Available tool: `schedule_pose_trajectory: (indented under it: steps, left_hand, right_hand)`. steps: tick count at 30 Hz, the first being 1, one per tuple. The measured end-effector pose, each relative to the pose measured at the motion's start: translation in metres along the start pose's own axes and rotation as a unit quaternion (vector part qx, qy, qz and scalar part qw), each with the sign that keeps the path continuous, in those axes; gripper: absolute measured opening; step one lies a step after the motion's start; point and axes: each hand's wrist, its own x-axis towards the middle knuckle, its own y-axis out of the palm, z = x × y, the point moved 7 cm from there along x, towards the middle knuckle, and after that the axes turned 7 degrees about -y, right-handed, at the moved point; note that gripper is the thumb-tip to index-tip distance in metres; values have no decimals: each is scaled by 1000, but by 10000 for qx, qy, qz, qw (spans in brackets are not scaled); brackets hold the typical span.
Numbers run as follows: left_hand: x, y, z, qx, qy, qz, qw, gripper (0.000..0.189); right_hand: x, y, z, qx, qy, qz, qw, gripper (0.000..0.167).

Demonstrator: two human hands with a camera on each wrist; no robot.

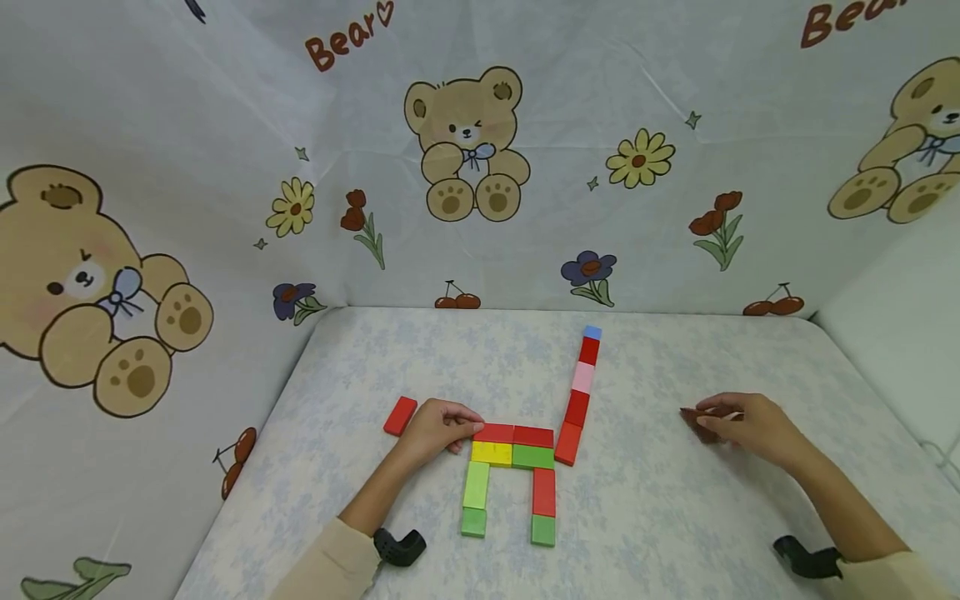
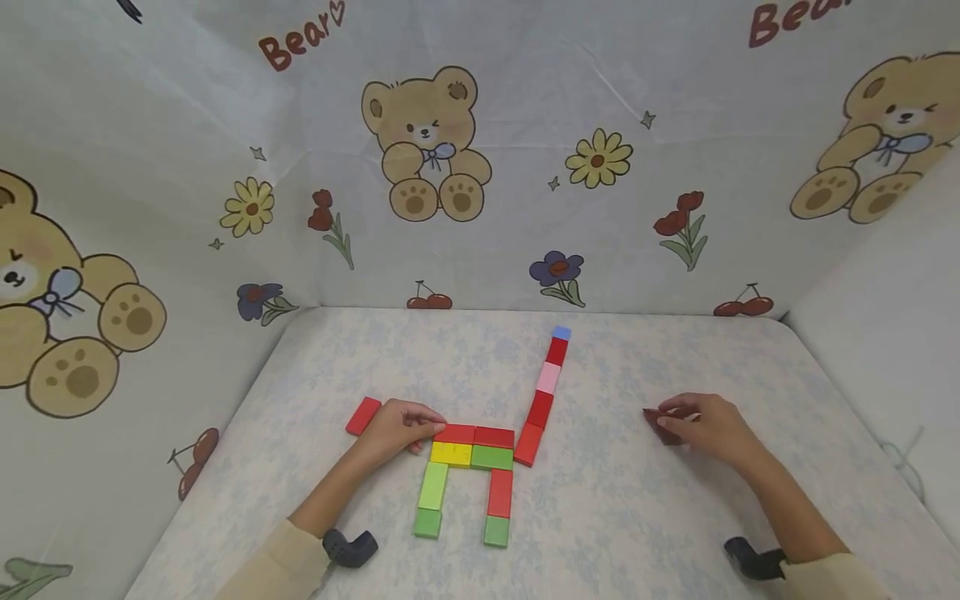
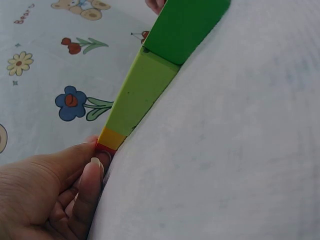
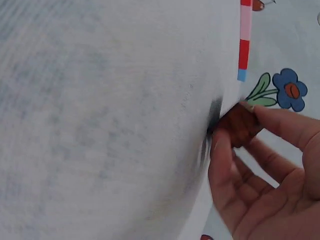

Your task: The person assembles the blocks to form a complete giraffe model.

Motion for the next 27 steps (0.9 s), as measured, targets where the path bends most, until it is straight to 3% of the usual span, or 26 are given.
schedule_pose_trajectory:
  steps: [3, 9, 16, 27]
  left_hand:
    - [1, 1, 0, 14, 37, 11, 10000, 19]
    - [1, 1, 0, -23, 60, -8, 10000, 19]
    - [1, 0, 0, -62, 38, -21, 10000, 19]
    - [0, 0, 0, -96, -15, -16, 10000, 20]
  right_hand:
    - [-1, 0, -4, 577, 12, 113, 9983, 39]
    - [-4, -5, -13, 567, 19, -196, 9982, 36]
    - [-6, -4, -19, -188, 59, -403, 9990, 55]
    - [11, -9, 7, -817, -591, -856, 9912, 37]
